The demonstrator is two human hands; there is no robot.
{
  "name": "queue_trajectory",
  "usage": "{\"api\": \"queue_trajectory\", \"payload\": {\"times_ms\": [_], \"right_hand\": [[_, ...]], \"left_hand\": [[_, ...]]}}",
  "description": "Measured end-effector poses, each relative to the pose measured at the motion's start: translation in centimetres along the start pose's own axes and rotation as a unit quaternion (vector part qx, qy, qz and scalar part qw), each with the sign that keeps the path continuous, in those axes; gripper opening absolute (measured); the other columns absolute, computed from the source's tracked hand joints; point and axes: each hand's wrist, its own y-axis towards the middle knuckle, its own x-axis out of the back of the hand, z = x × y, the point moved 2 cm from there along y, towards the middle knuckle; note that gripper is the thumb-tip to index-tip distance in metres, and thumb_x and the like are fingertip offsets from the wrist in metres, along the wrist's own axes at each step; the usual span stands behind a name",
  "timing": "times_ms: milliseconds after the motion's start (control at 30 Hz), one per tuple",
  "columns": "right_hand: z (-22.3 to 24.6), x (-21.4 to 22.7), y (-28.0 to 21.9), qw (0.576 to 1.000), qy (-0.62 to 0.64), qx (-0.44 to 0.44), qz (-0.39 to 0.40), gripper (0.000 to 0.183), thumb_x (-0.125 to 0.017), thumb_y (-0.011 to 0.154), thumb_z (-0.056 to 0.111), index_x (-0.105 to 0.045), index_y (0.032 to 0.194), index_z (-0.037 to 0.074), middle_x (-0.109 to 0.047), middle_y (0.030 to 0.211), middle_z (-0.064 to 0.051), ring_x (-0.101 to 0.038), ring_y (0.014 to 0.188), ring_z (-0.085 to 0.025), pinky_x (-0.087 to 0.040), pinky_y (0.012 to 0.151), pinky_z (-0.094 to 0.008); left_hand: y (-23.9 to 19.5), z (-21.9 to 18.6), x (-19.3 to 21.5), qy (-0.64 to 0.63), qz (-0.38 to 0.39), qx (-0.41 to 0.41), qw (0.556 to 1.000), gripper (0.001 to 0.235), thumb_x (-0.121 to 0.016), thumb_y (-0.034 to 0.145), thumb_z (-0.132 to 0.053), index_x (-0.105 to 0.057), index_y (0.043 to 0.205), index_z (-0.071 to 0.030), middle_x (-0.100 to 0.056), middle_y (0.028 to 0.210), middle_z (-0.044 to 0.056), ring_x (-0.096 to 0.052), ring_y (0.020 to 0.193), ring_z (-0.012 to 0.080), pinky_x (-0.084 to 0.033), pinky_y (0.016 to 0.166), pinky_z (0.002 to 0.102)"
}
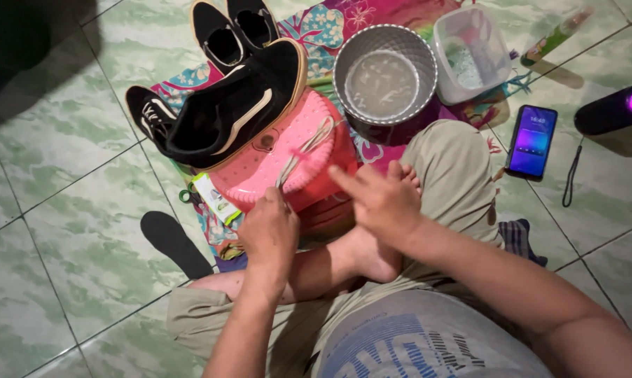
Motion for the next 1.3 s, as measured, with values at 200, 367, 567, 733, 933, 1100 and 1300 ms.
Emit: {"api": "queue_trajectory", "payload": {"times_ms": [200, 367, 567, 733, 933, 1100, 1300], "right_hand": [[-4.9, -3.0, -0.2, 0.995, 0.038, -0.096, 0.016, 0.064, -0.055, 0.083, 0.012, -0.062, 0.141, 0.037, -0.048, 0.089, 0.007, -0.062, 0.068, -0.018, -0.053, 0.059, -0.033], [-6.1, -2.7, 0.4, 0.973, 0.135, -0.183, -0.05, 0.048, -0.057, 0.092, 0.014, -0.072, 0.131, 0.037, -0.061, 0.083, 0.003, -0.069, 0.083, -0.019, -0.055, 0.075, -0.032], [4.0, 1.8, 0.4, 0.992, 0.083, -0.089, 0.02, 0.051, -0.06, 0.081, 0.008, -0.066, 0.131, 0.013, -0.053, 0.086, 0.0, -0.054, 0.078, -0.021, -0.045, 0.073, -0.03], [1.2, -1.7, -0.4, 0.998, -0.025, 0.013, -0.056, 0.039, -0.064, 0.089, 0.01, -0.068, 0.127, 0.007, -0.056, 0.094, -0.006, -0.048, 0.077, -0.02, -0.026, 0.109, -0.058], [-4.1, -3.2, -0.4, 0.992, -0.04, -0.116, 0.013, 0.061, -0.052, 0.086, 0.021, -0.06, 0.141, 0.046, -0.047, 0.086, 0.011, -0.058, 0.063, -0.012, -0.05, 0.061, -0.024], [3.7, 2.1, 1.0, 0.996, 0.038, 0.023, -0.072, 0.038, -0.063, 0.087, 0.01, -0.075, 0.123, 0.014, -0.058, 0.09, -0.005, -0.05, 0.085, -0.033, -0.021, 0.104, -0.064], [-2.1, -4.1, -0.5, 0.994, -0.105, -0.011, 0.018, 0.087, -0.063, 0.075, 0.019, -0.043, 0.159, 0.027, -0.046, 0.09, 0.003, -0.052, 0.06, -0.018, -0.047, 0.051, -0.039]], "left_hand": [[-1.4, 0.5, -0.7, -0.007, 0.009, 0.015, 1.0, 0.012, -0.061, 0.084, -0.027, -0.056, 0.083, -0.017, -0.061, 0.062, 0.007, -0.07, 0.054, 0.0338, -0.059, 0.052, 0.052], [-0.2, -1.0, 0.6, 0.048, -0.022, 0.022, 0.998, 0.018, -0.055, 0.092, -0.031, -0.056, 0.076, -0.023, -0.061, 0.054, 0.001, -0.07, 0.052, 0.0239, -0.057, 0.049, 0.041], [1.2, 0.3, -0.3, -0.157, 0.218, 0.162, 0.95, 0.033, -0.046, 0.095, -0.039, -0.068, 0.092, -0.015, -0.073, 0.081, 0.02, -0.074, 0.09, 0.0434, -0.057, 0.079, 0.057], [2.4, 0.8, 1.2, -0.265, 0.274, 0.187, 0.905, 0.042, -0.049, 0.097, -0.034, -0.076, 0.111, -0.005, -0.074, 0.105, 0.026, -0.067, 0.109, 0.0488, -0.051, 0.096, 0.059], [2.3, 1.2, 0.9, -0.332, 0.265, 0.266, 0.865, 0.035, -0.057, 0.089, -0.04, -0.08, 0.09, -0.013, -0.077, 0.097, 0.015, -0.067, 0.111, 0.0426, -0.05, 0.095, 0.052], [2.8, 1.3, -0.5, -0.544, 0.226, 0.402, 0.701, 0.02, -0.064, 0.085, -0.018, -0.068, 0.071, -0.005, -0.046, 0.046, 0.006, -0.046, 0.034, 0.0163, -0.029, 0.031, 0.03], [2.8, 2.1, 1.0, -0.638, 0.3, 0.445, 0.551, 0.027, -0.053, 0.098, -0.03, -0.056, 0.08, -0.011, -0.028, 0.052, -0.006, -0.029, 0.035, 0.0076, -0.022, 0.035, 0.021]]}}
